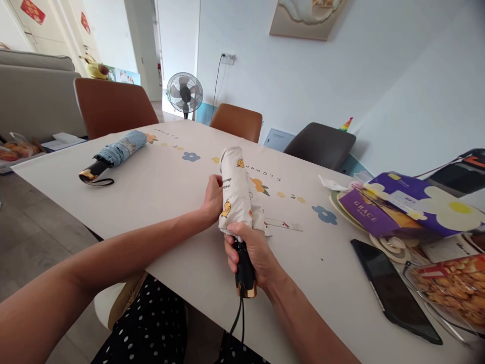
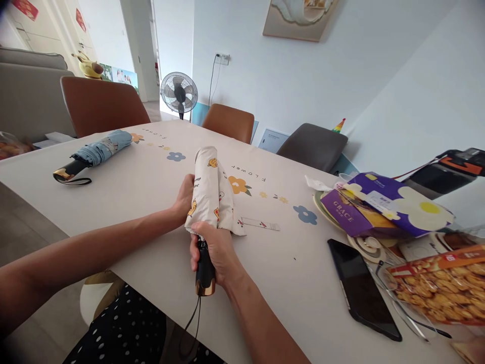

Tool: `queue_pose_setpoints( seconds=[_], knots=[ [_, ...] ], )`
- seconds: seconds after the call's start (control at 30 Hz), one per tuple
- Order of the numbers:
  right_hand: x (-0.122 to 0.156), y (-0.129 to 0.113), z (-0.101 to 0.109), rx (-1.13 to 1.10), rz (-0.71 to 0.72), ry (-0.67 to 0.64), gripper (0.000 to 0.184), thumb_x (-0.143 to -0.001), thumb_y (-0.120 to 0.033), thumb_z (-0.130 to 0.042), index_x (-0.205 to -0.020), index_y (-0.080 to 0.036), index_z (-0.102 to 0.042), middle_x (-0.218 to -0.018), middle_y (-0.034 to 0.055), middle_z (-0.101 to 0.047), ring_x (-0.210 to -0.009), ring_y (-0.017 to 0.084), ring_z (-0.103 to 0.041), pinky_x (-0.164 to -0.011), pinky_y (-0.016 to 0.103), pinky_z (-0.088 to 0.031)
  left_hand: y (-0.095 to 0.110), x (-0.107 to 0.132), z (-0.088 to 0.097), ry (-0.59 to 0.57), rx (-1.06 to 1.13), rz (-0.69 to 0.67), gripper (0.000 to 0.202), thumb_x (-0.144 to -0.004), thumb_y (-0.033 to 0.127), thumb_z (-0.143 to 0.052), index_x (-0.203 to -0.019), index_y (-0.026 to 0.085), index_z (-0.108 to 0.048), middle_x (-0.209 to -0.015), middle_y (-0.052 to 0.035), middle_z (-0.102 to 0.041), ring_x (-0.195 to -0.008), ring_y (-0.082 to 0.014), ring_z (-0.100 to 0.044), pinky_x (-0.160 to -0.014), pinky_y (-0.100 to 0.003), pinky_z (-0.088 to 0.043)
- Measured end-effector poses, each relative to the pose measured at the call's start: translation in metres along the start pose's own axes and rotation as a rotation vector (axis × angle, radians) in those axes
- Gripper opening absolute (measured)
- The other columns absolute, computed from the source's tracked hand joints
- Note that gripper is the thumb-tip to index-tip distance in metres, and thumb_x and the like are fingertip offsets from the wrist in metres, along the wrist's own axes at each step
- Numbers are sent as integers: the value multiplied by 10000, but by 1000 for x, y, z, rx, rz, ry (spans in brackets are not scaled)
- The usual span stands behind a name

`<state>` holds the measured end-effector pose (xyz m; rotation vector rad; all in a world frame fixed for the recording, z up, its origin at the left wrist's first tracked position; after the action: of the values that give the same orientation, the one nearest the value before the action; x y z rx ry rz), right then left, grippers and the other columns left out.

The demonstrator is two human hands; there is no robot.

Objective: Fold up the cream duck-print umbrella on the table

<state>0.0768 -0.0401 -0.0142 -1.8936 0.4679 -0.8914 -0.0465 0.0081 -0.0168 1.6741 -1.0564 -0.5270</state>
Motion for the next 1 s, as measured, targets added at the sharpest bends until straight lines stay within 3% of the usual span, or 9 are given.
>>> queue_pose_setpoints(
  seconds=[0.1, 0.17, 0.3, 0.4, 0.5, 0.63, 0.83, 1.0],
  knots=[
    [2, -3, 0, -6, 38, -8, 253, -729, -332, -508, -547, -170, -440, -348, -44, -405, -284, 92, -403, -338, 204, -305, 17, -3, 3, 67, -209, -300, 210, -638, 134, -647, -704, 201, -459, -700, 43, -475, -625, -85, -412, -564, -201, -347],
    [3, -3, 0, -9, 45, -2, 258, -735, -334, -512, -549, -169, -443, -351, -42, -409, -284, 92, -406, -337, 203, -307, 19, -6, 1, 5, -234, -323, 160, -663, 159, -617, -736, 198, -480, -677, 39, -486, -581, -84, -429, -540, -207, -361],
    [2, -3, 5, -35, 51, 45, 267, -737, -347, -529, -558, -165, -452, -363, -39, -419, -287, 87, -407, -342, 201, -319, 18, -11, -1, -89, -121, -221, 118, -743, 251, -544, -839, 181, -546, -664, 10, -543, -518, -90, -470, -497, -220, -390],
    [0, -2, 8, -38, 40, 101, 269, -724, -353, -544, -556, -163, -454, -363, -36, -423, -291, 87, -406, -341, 201, -329, 17, -12, -3, -147, -28, -117, 286, -790, 415, -501, -870, 149, -569, -722, -42, -601, -558, -116, -531, -551, -253, -446],
    [0, -3, 11, -10, 4, 179, 249, -709, -333, -546, -553, -166, -448, -359, -31, -426, -293, 88, -401, -334, 205, -342, 15, -3, -13, -332, 8, 1, 407, -752, 517, -541, -859, 128, -596, -783, -86, -640, -674, -166, -599, -658, -290, -486],
    [0, -5, 10, 67, -27, 233, 210, -704, -299, -527, -566, -173, -432, -350, -38, -417, -286, 85, -387, -313, 199, -342, 9, 12, -24, -541, 44, 177, 400, -698, 465, -642, -873, 107, -618, -853, -131, -665, -793, -246, -630, -722, -351, -513],
    [-3, 3, 5, 158, -60, 198, 189, -712, -280, -516, -583, -171, -433, -370, -33, -438, -292, 85, -398, -324, 204, -362, 3, 14, -22, -520, 197, 353, 367, -688, 339, -650, -978, 119, -602, -857, -122, -674, -806, -271, -644, -738, -404, -530],
    [-4, 3, 0, 126, -18, 148, 165, -714, -308, -557, -739, -163, -482, -412, -48, -455, -317, 94, -420, -323, 210, -373, 1, 15, -21, -479, 281, 380, 390, -670, 314, -618, -1008, 122, -586, -796, -102, -669, -767, -272, -647, -704, -404, -536]
  ],
)
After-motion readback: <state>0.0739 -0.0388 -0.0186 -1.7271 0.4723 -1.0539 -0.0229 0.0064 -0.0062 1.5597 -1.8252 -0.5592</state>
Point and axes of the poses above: each hand's wrist, its own x-axis away from the middle knuckle, its own z-axis out of the back of the hand, y = z × x, the point moved 4 cm from there along -x, towards the middle knuckle
